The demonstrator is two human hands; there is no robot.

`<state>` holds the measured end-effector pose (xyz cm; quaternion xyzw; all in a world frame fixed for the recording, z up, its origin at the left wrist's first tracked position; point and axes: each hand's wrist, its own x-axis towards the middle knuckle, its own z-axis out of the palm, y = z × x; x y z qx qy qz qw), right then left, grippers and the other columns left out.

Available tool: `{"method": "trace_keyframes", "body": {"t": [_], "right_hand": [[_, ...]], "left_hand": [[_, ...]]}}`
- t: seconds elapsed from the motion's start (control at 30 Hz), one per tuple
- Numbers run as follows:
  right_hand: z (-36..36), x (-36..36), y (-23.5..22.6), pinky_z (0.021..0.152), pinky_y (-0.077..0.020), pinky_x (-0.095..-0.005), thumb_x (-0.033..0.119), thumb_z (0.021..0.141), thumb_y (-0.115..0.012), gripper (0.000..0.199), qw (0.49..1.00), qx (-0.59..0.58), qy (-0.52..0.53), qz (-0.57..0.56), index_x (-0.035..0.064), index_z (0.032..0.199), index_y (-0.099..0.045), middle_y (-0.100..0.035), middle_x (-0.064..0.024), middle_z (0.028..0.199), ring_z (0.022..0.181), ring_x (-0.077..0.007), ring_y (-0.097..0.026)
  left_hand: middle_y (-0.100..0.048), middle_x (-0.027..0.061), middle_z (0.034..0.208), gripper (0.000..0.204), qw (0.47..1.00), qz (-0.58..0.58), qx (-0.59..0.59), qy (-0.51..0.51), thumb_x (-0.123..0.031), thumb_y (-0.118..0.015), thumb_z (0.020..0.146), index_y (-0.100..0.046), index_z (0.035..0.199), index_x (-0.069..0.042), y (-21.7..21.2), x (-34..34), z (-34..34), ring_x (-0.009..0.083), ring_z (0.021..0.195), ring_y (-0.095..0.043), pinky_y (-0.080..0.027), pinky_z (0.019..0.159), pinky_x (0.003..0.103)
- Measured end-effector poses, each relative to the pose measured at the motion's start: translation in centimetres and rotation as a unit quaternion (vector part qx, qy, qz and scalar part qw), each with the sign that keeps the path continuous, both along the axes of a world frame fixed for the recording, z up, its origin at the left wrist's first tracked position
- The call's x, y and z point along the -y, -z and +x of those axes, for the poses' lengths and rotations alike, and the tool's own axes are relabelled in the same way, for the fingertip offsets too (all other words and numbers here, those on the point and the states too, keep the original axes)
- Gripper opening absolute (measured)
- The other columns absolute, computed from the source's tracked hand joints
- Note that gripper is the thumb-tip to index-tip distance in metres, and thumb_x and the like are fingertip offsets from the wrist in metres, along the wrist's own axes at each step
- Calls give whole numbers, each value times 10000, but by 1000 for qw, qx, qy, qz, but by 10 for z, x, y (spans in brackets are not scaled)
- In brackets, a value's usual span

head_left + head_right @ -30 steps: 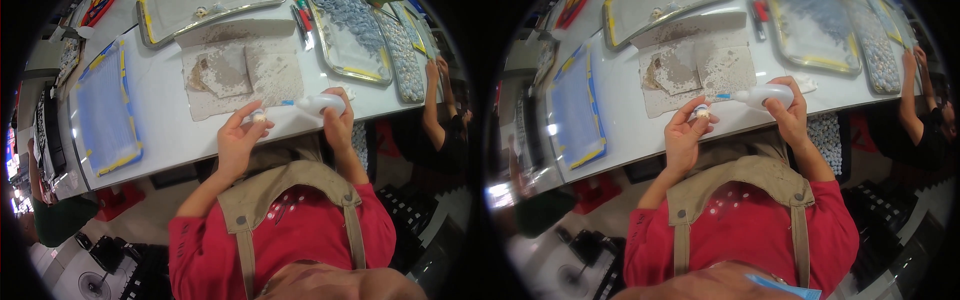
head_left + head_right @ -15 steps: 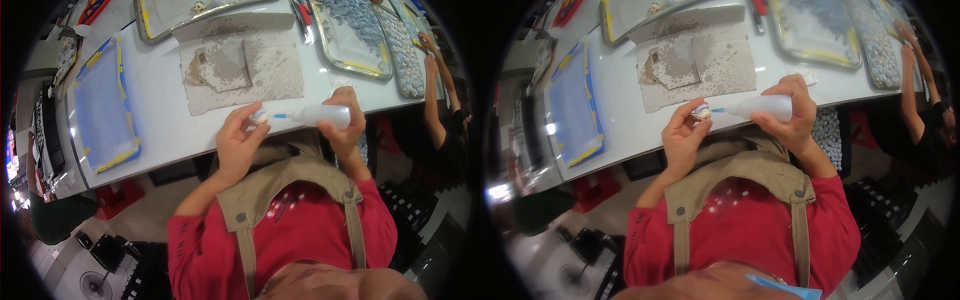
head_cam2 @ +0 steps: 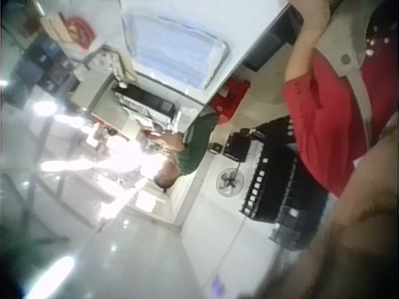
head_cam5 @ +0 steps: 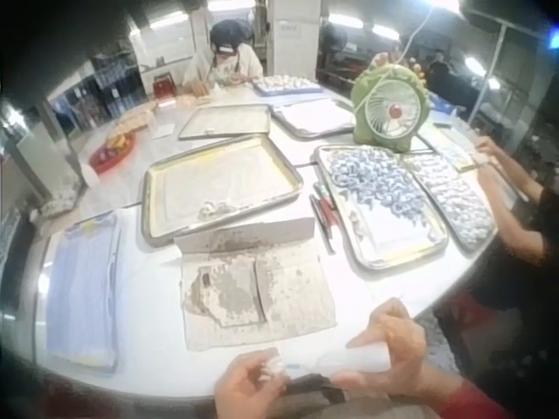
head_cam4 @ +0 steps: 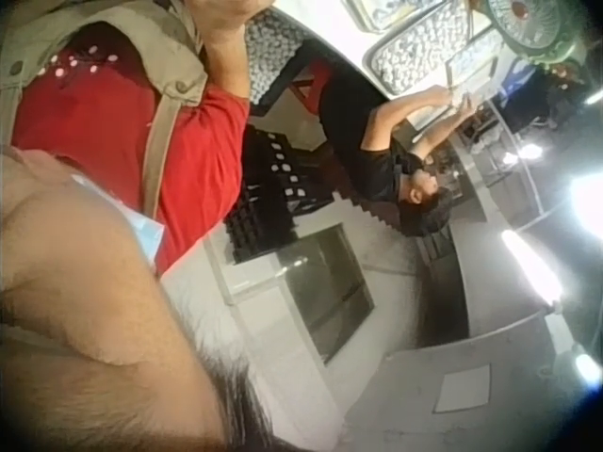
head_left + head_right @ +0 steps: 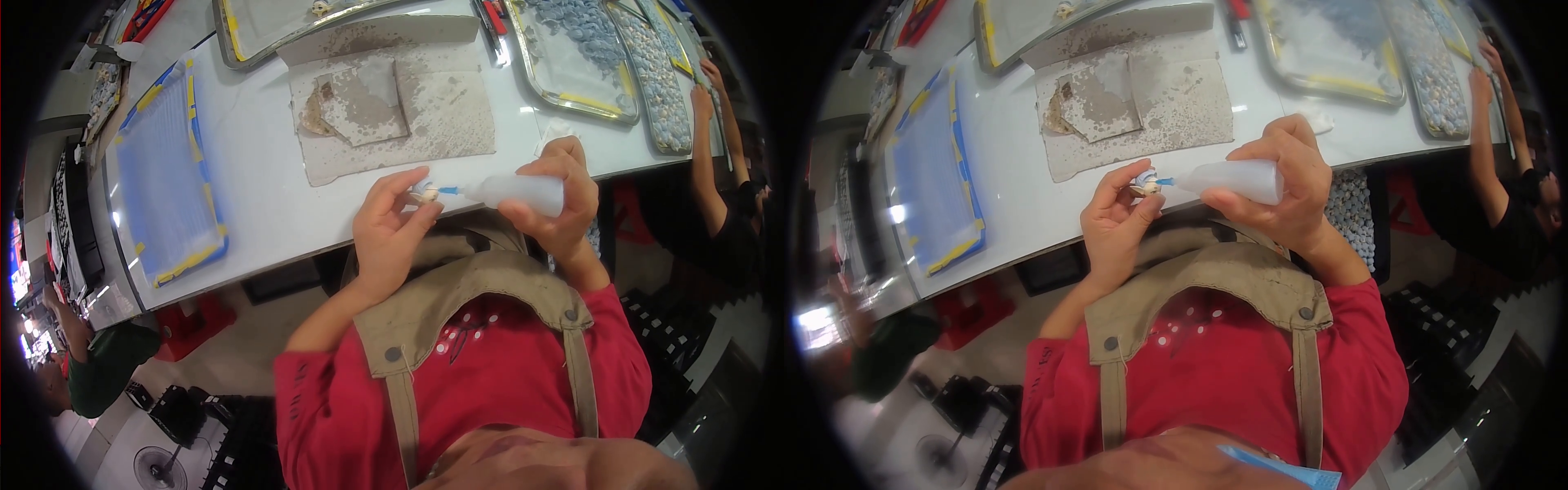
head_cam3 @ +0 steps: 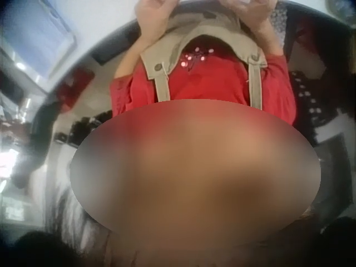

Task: The person applies glue from a glue bottle to small plastic components and then assembles them by hand.

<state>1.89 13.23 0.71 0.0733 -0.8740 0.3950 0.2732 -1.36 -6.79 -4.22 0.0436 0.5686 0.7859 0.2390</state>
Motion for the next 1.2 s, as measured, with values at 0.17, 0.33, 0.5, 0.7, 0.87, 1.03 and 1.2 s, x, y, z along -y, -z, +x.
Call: {"method": "trace_keyframes", "body": {"t": [0.17, 0.33, 0.5, 0.7, 0.87, 1.03, 1.2], "right_hand": [[-3, 3, -2, 534, -391, -277, 186, 540, -822, 333, 1000, -1, 1, 14, 30, 734, -602, -528, -37, 654, 626, -193, -434], [-5, 4, -2, 531, -393, -283, 188, 545, -819, 324, 1000, 0, -9, 25, 30, 728, -603, -549, -29, 653, 622, -197, -435], [-6, 3, 0, 534, -394, -281, 186, 557, -813, 318, 1000, 9, 3, 23, 23, 732, -604, -533, -42, 647, 623, -193, -438], [-6, 1, 3, 537, -388, -268, 187, 571, -809, 316, 1000, 4, 11, -8, 23, 745, -601, -504, -49, 638, 626, -180, -438], [-6, 0, 4, 535, -385, -268, 189, 574, -808, 314, 1000, 12, 20, 6, 25, 741, -599, -499, -48, 635, 626, -180, -436], [-6, 0, 4, 532, -391, -275, 196, 572, -811, 321, 1000, 10, 15, 21, 15, 736, -603, -497, -53, 632, 630, -189, -440], [-4, 0, 5, 560, -390, -269, 194, 590, -790, 319, 999, 21, 15, 23, 15, 759, -588, -484, -58, 663, 656, -188, -443]], "left_hand": [[-460, 52, 1052, 370, 1000, -3, -6, 4, 96, -577, 783, -516, 1141, 27, 1, 1, -1, 114, 904, -499, -483, 736, 225], [-532, 37, 966, 385, 1000, -4, -22, -12, 49, -609, 792, -507, 1163, 24, 1, -1, -2, 77, 842, -508, -479, 689, 210], [-536, 38, 968, 383, 1000, 2, -12, -13, 45, -609, 794, -508, 1163, 26, 2, 1, -3, 77, 824, -507, -478, 699, 211], [-566, 94, 1061, 367, 994, 57, 94, -15, 17, -597, 814, -485, 1163, 25, -1, 5, -3, 122, 841, -581, -476, 724, 212], [-575, 106, 1058, 345, 992, 64, 107, -12, -17, -602, 824, -483, 1146, 27, -1, 2, -4, 144, 858, -601, -481, 726, 215], [-581, 101, 1035, 349, 993, 63, 101, -11, -17, -601, 824, -483, 1149, 25, 0, 1, -3, 144, 850, -604, -482, 728, 217], [-587, 104, 1028, 354, 993, 62, 99, -7, -19, -604, 823, -482, 1152, 25, 0, 1, -4, 145, 847, -604, -482, 724, 217]]}}
